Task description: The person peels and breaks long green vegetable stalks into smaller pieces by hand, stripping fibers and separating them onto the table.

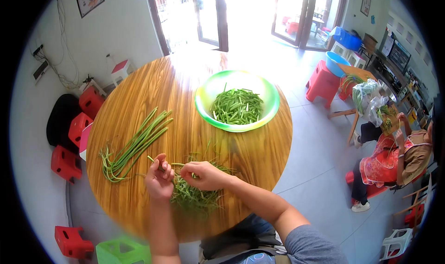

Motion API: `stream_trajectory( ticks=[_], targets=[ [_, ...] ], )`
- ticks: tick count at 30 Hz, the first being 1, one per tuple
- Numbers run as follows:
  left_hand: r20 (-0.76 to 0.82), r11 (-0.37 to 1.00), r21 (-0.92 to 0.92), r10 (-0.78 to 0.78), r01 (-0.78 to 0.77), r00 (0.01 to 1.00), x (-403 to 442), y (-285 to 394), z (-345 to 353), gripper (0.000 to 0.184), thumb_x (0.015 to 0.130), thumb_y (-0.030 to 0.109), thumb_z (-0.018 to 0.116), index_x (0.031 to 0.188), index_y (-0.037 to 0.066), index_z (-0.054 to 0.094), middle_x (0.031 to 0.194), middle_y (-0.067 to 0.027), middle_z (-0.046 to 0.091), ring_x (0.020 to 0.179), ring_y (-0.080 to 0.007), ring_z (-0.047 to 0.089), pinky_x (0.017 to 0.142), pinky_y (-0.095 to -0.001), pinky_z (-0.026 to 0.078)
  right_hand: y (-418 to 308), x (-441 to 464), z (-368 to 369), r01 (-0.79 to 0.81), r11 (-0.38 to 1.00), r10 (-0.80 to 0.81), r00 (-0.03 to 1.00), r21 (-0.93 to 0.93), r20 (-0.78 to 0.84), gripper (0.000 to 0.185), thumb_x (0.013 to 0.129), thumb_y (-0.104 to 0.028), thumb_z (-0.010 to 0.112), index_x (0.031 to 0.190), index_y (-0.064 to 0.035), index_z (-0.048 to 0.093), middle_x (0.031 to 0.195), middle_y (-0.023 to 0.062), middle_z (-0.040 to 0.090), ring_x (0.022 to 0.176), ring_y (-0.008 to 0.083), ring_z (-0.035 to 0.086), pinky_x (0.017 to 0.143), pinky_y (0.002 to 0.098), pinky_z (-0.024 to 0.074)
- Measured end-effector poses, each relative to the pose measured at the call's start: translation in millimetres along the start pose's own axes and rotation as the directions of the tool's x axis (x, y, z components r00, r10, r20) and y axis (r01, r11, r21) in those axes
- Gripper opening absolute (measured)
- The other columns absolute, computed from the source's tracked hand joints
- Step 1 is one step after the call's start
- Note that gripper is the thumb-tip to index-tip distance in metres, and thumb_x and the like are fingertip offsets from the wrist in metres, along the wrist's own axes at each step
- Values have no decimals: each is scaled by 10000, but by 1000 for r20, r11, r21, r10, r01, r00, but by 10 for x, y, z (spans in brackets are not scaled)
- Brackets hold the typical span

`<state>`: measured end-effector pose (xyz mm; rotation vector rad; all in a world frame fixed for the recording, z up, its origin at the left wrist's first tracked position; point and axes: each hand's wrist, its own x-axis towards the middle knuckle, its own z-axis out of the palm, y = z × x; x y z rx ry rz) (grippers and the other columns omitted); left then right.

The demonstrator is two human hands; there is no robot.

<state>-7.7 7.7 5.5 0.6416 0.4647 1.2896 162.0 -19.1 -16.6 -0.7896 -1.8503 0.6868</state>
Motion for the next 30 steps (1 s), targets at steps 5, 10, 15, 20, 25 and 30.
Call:
stream_trajectory(
  ticks=[5,10,15,20,25,30],
  targets=[
    [56,952,302,28,-44,998,-51,-93,-21,126,864,73,549,979,22,556,629,7,468,465,-54,333,433,-201,258,72,-14,-19,-85,995,78,987,-48,-137,218,797,-129,670,970,-49,565,623,23,507,514,113,458,491,263,400],
    [-70,919,387,-52,75,996,-128,-123,192,105,859,127,602,876,54,527,627,34,465,461,-22,350,406,-174,245,-149,45,-76,51,998,-42,978,42,-205,272,799,-136,687,1026,-55,559,586,-6,429,495,77,406,456,245,367],
    [-12,848,517,-132,119,991,-134,-241,97,129,850,147,616,873,51,533,621,32,479,470,-18,361,417,-169,263,-214,24,5,-13,999,23,934,31,-356,209,812,-133,676,956,-35,560,588,4,451,491,78,412,455,238,374],
    [54,774,633,-57,10,997,-148,-242,114,128,863,159,591,858,40,546,618,24,496,473,-21,373,422,-171,269,25,19,34,-63,996,26,883,-63,-469,146,846,-138,636,856,-9,568,633,17,513,514,70,444,466,228,382],
    [67,808,583,-153,86,986,-184,-186,201,138,884,167,558,856,32,559,620,22,511,491,-20,393,439,-169,278,75,50,-90,-227,921,351,837,316,-420,161,866,-155,617,911,-1,604,673,4,563,592,60,486,542,201,402],
    [86,624,781,-166,37,982,-184,-256,125,179,915,176,517,916,15,597,639,23,535,507,-15,395,454,-170,283,32,4,-107,-184,947,220,968,262,-116,218,838,-167,657,1004,-26,642,807,10,537,747,67,512,643,226,427]
  ],
)
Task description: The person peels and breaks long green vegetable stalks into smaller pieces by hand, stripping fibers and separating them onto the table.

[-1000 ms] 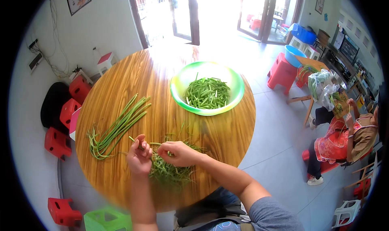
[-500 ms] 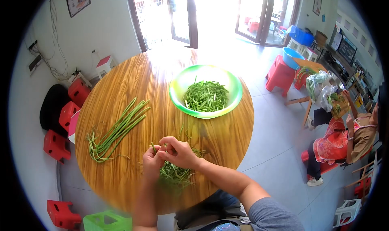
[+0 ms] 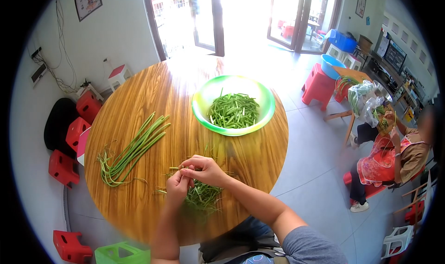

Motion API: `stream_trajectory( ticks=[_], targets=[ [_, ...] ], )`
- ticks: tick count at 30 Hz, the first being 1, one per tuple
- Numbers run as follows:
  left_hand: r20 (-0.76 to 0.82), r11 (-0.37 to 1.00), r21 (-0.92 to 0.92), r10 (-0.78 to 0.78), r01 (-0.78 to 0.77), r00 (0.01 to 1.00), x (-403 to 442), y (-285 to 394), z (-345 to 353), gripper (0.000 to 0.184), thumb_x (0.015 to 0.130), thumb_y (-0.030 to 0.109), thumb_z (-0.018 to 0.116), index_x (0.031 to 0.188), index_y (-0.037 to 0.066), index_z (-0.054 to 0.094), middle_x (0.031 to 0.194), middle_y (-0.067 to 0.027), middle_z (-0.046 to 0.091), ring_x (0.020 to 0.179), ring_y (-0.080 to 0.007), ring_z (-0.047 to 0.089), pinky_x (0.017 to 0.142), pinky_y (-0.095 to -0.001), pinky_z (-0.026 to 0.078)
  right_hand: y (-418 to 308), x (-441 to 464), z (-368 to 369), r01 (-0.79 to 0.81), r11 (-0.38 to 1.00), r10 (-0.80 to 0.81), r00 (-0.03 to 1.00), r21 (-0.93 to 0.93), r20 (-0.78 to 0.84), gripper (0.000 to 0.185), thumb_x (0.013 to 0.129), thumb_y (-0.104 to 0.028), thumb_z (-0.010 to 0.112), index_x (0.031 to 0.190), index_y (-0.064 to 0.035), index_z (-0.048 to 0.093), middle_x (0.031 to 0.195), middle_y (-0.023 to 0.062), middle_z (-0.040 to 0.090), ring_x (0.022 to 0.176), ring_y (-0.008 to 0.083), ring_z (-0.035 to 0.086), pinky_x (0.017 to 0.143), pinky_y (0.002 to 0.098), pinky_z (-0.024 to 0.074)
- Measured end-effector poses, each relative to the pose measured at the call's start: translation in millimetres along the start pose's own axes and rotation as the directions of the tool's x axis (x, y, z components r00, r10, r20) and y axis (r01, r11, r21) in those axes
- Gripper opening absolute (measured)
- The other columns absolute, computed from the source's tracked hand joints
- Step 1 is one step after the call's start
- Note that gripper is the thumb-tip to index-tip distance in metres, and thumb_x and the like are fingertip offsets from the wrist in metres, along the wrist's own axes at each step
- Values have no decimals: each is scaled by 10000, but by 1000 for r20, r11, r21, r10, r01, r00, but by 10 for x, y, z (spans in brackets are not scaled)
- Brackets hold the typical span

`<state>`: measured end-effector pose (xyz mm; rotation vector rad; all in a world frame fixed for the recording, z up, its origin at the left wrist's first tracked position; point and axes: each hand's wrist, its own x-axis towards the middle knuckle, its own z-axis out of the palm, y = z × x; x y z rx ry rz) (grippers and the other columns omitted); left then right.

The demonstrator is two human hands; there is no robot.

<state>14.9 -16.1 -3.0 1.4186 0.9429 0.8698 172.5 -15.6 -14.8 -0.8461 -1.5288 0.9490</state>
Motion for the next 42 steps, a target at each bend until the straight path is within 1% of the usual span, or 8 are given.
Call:
stream_trajectory(
  ticks=[9,23,29,33,35,36,39,42],
  targets=[
    [1,999,-21,46,-46,999,-15,65,40,172,907,127,511,923,-3,623,641,16,543,521,-25,419,468,-176,317,53,47,-83,-173,908,247,956,380,-155,151,849,-176,649,906,-38,626,670,-77,528,540,-6,406,474,155,317],
    [-85,999,32,46,-44,995,-42,70,33,184,886,108,489,804,-2,611,581,37,457,519,-27,377,470,-192,280,79,50,-79,-317,858,328,944,405,43,263,901,-245,575,1070,-46,606,642,-84,479,511,-5,345,438,163,269],
    [-172,996,16,92,-91,981,-45,51,54,180,884,107,491,796,0,605,575,45,436,521,-24,363,470,-196,272,11,51,-11,-445,636,483,867,631,124,273,934,-225,519,1131,-45,581,631,-81,469,507,4,334,442,161,257],
    [-151,992,69,119,-110,981,-50,86,84,180,891,105,490,787,8,600,575,47,429,514,-20,348,461,-195,256,6,38,-51,-451,680,446,880,578,162,200,904,-169,569,1035,-33,632,764,-37,542,561,28,430,482,180,350],
    [-153,994,21,108,-106,982,-39,59,64,184,899,108,493,770,19,591,573,48,430,505,-17,340,451,-193,241,96,42,57,66,970,-51,996,233,-72,146,867,-104,600,977,-21,649,830,4,561,639,71,512,541,210,421],
    [-149,995,-35,92,-98,984,-21,11,31,188,903,111,495,761,25,585,572,48,432,500,-15,337,446,-192,234,103,47,90,331,944,-328,939,6,-103,121,849,-72,616,948,-14,657,863,25,571,679,93,553,570,225,456],
    [-128,990,-125,50,-66,991,3,-41,-10,200,910,122,504,740,41,569,575,45,447,487,-10,335,435,-188,218,79,8,72,337,928,-352,933,-158,-77,119,811,-6,630,926,-4,661,901,72,575,797,149,601,657,259,497],
    [-129,990,-125,42,-59,991,9,-3,24,199,911,129,512,740,44,567,579,42,459,480,-11,339,431,-185,217,75,8,66,297,952,-304,944,-72,-130,120,826,-18,619,937,6,656,897,65,581,776,135,595,650,252,494]
  ],
)
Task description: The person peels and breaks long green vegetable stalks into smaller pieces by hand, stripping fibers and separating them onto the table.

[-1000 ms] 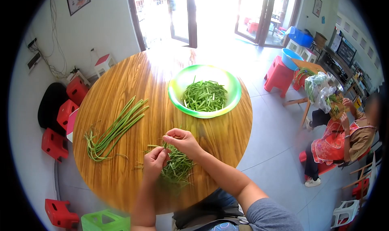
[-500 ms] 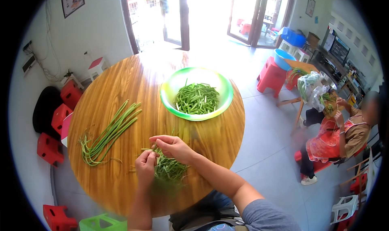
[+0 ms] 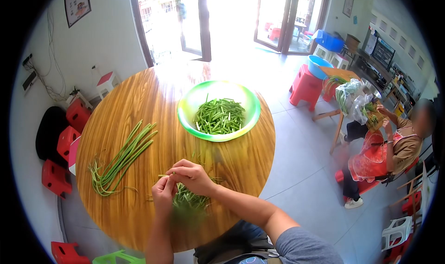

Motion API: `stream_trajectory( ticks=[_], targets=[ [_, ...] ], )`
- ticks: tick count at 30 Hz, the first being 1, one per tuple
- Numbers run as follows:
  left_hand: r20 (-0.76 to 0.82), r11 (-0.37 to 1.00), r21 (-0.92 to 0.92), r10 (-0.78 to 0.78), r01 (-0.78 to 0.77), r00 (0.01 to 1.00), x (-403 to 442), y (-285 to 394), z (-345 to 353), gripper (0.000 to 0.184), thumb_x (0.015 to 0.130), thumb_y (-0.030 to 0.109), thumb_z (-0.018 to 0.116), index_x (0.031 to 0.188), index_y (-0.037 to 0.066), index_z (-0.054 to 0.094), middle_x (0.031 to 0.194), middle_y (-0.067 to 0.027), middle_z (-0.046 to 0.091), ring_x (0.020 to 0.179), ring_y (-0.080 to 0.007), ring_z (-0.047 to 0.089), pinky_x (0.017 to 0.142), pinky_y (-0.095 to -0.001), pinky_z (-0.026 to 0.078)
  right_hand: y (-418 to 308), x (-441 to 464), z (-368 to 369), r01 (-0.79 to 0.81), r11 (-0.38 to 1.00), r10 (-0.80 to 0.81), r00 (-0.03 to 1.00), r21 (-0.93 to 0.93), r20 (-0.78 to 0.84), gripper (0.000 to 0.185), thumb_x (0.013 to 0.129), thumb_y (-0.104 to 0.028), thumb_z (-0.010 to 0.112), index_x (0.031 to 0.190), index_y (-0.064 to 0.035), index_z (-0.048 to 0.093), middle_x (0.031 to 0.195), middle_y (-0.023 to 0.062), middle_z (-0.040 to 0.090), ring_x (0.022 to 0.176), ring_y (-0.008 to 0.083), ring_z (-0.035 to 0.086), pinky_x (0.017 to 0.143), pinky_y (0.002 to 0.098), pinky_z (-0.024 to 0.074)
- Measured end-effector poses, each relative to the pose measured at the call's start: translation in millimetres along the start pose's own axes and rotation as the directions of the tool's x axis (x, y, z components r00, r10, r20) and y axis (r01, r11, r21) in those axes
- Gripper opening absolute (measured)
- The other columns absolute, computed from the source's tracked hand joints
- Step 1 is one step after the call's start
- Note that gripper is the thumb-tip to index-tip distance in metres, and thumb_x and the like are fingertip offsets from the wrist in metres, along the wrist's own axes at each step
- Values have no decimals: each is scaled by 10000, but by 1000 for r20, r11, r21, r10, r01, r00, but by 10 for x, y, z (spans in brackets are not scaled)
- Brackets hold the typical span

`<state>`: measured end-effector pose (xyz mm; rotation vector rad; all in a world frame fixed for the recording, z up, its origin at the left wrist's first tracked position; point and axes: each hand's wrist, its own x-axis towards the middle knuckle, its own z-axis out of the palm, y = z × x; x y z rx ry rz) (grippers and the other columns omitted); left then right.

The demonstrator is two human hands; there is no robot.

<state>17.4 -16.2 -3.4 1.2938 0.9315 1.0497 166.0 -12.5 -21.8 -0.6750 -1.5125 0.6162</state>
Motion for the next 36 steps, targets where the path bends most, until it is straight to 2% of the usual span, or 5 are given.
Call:
stream_trajectory(
  ticks=[17,22,25,28,36],
  targets=[
    [-122,992,-121,-46,31,991,21,4,8,177,916,121,488,806,16,580,620,21,500,532,-30,423,456,-183,309,-343,-47,204,356,920,-342,933,-161,109,244,735,10,649,977,-20,637,830,62,574,694,167,605,594,271,513],
    [-166,986,-93,121,-138,979,47,13,-51,201,931,182,516,981,10,608,658,17,526,555,-30,431,489,-176,340,-239,42,158,-151,967,147,988,206,38,85,892,-85,550,864,-12,584,799,43,563,610,103,544,504,213,420],
    [-143,983,-3,180,-182,973,23,3,-38,223,934,184,512,1059,23,602,654,8,531,549,-34,426,490,-173,328,-16,76,-144,-487,114,605,726,866,328,237,960,-265,412,959,-67,542,643,11,487,449,63,364,413,186,292],
    [-92,968,145,221,-206,971,-53,108,-1,217,933,156,507,1075,23,602,668,-4,546,566,-45,441,500,-180,336,124,16,-161,-458,-49,481,768,887,423,270,958,-283,381,981,-65,539,636,11,472,463,69,365,408,187,301],
    [2,839,371,428,-398,904,-73,109,68,206,875,22,550,1080,2,536,755,-59,620,688,-89,571,628,-225,450,-140,47,-50,-599,339,646,709,726,284,201,927,-193,528,1058,-44,561,696,-37,482,511,12,339,436,163,264]
  ],
)
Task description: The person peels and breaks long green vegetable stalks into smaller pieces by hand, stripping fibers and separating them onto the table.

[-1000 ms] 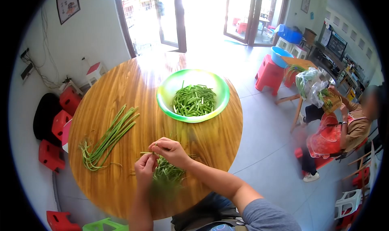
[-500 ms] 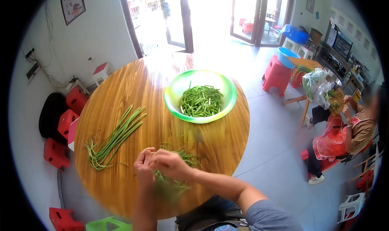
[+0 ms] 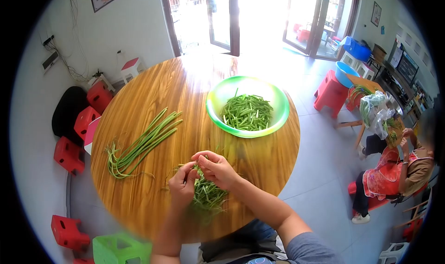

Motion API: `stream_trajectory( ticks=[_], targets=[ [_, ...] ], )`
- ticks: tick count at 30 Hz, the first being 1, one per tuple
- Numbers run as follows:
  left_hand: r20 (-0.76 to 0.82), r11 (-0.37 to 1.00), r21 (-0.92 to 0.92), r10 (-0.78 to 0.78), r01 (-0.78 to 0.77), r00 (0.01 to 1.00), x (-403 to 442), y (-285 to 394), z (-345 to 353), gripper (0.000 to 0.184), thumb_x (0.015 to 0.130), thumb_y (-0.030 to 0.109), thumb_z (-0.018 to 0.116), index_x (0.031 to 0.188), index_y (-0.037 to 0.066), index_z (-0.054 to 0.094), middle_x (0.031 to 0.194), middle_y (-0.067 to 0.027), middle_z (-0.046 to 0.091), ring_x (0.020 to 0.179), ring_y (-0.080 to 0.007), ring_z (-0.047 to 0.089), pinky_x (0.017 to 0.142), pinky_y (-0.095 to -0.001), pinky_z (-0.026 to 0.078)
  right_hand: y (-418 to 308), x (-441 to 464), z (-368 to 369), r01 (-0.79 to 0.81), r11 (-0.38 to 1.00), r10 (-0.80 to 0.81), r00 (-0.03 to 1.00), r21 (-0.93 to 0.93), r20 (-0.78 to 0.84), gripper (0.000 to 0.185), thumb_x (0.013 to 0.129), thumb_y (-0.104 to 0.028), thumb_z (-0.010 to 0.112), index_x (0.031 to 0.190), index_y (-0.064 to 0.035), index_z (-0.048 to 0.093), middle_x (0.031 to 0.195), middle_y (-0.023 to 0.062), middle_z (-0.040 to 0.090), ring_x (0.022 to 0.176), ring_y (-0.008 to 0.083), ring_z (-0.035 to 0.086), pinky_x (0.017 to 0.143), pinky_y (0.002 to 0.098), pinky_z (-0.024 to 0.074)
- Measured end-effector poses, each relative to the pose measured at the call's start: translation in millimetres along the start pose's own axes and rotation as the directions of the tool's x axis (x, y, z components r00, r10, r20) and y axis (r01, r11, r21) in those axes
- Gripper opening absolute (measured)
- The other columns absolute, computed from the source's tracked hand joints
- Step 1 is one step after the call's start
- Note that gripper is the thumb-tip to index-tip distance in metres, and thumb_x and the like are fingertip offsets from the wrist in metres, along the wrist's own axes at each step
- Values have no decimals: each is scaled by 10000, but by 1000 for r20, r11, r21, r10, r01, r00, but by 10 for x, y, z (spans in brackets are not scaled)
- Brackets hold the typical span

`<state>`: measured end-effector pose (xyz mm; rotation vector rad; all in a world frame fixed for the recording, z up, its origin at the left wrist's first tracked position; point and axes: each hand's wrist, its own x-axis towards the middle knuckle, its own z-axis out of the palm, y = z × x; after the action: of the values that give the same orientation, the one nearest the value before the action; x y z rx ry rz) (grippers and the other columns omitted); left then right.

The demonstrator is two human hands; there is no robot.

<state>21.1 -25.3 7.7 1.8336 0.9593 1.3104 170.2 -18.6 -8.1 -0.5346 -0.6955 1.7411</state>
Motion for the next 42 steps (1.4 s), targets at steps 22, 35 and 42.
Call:
stream_trajectory(
  ticks=[22,35,42],
  targets=[
    [97,997,21,71,-73,993,7,-77,-32,150,843,35,579,950,-62,620,704,-67,571,577,-106,516,519,-242,410,-142,-61,54,33,976,-36,999,-216,-8,152,904,-176,571,960,-38,603,652,-64,462,520,3,341,448,164,252],
    [138,985,13,-171,171,976,-6,-4,-30,162,874,71,508,919,-44,614,647,-43,534,577,-88,480,517,-245,373,112,108,-175,374,803,-345,926,-464,151,122,882,-113,592,924,-6,633,804,-6,587,703,49,528,619,195,440],
    [38,957,23,-290,289,956,-4,-55,23,241,920,170,472,721,40,511,591,60,352,530,-30,294,473,-218,226,23,-30,28,666,275,-641,665,-694,383,82,803,-33,643,870,12,637,864,93,573,727,186,609,628,272,493]
  ],
)
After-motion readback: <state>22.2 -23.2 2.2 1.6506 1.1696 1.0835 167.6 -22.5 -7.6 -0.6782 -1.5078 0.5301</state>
